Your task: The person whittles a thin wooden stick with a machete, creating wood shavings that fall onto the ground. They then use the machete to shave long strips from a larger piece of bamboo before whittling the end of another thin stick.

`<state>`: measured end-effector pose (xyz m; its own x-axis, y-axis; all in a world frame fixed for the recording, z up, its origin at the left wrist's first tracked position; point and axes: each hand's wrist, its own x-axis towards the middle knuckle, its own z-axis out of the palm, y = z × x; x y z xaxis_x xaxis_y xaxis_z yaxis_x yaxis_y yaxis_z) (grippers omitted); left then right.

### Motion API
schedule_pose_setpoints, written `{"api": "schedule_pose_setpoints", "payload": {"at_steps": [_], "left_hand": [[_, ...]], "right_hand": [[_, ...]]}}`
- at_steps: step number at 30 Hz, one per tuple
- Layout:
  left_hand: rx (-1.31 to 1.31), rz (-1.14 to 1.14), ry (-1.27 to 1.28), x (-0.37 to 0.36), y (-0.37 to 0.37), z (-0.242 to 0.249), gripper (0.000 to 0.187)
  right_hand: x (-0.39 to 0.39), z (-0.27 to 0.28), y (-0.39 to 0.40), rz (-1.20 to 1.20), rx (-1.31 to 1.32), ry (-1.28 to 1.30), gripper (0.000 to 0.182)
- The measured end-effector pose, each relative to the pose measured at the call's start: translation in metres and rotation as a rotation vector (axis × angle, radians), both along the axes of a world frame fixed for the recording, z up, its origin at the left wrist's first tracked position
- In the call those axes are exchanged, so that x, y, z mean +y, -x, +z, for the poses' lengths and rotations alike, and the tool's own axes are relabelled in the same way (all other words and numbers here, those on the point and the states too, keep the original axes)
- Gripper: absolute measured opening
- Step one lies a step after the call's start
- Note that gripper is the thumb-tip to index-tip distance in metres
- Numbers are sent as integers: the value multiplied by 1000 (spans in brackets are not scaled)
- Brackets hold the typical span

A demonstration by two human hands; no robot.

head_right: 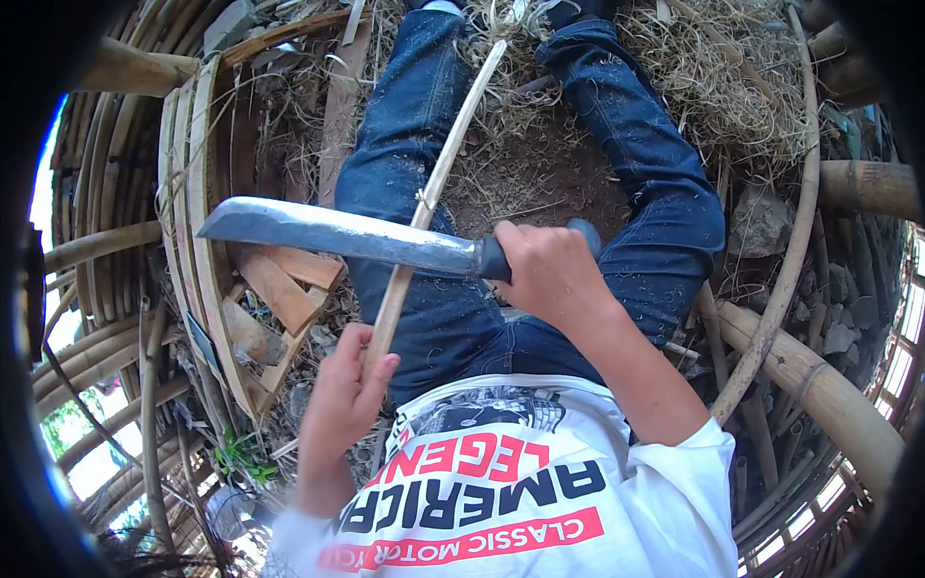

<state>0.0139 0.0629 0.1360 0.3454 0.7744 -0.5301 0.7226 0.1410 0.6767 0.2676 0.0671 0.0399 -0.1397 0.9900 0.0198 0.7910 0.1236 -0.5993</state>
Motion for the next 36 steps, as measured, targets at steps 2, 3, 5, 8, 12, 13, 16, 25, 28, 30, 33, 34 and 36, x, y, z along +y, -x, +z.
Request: {"api": "schedule_pose_setpoints", "payload": {"at_steps": [2, 3, 5, 8, 12, 13, 16, 25, 28, 30, 33, 34, 36], "left_hand": [[-22, 30, 17, -1, -5, -1, 20], [-51, 67, 36, -1, -7, -2, 19], [-35, 73, 36, -5, -12, -6, 17], [-20, 62, -18, -8, -13, -13, 15], [-35, 104, 55, -6, -14, -7, 15], [-32, 101, 43, -4, -12, -6, 15], [-21, 95, 29, -1, -2, -4, 15], [19, 115, 53, -2, 21, 6, 13], [-35, 165, 90, -3, 39, 4, 13], [-19, 145, 110, -3, 32, 5, 13], [-17, 123, 143, 0, 32, 1, 15], [-31, 121, 166, 2, 34, 1, 16], [-53, 80, 147, 4, 33, -2, 18]], "right_hand": [[11, 5, 2, 14, -63, 1, 23], [17, 5, 2, 8, -60, -1, 23], [30, 3, 0, 5, -188, 24, 20], [42, -8, -7, 18, -217, 31, 19], [43, -10, -10, 8, -164, 29, 19], [43, -12, -11, 10, -162, 30, 19], [43, -19, -17, -27, -192, 45, 18], [38, -30, -48, -108, -223, 58, 18], [32, -43, -83, -250, -253, 43, 18], [30, -41, -93, -246, -311, 67, 18], [24, -35, -83, -279, -234, 42, 18], [22, -35, -80, -270, -183, 10, 18], [17, -33, -69, -233, -168, 5, 18]]}}
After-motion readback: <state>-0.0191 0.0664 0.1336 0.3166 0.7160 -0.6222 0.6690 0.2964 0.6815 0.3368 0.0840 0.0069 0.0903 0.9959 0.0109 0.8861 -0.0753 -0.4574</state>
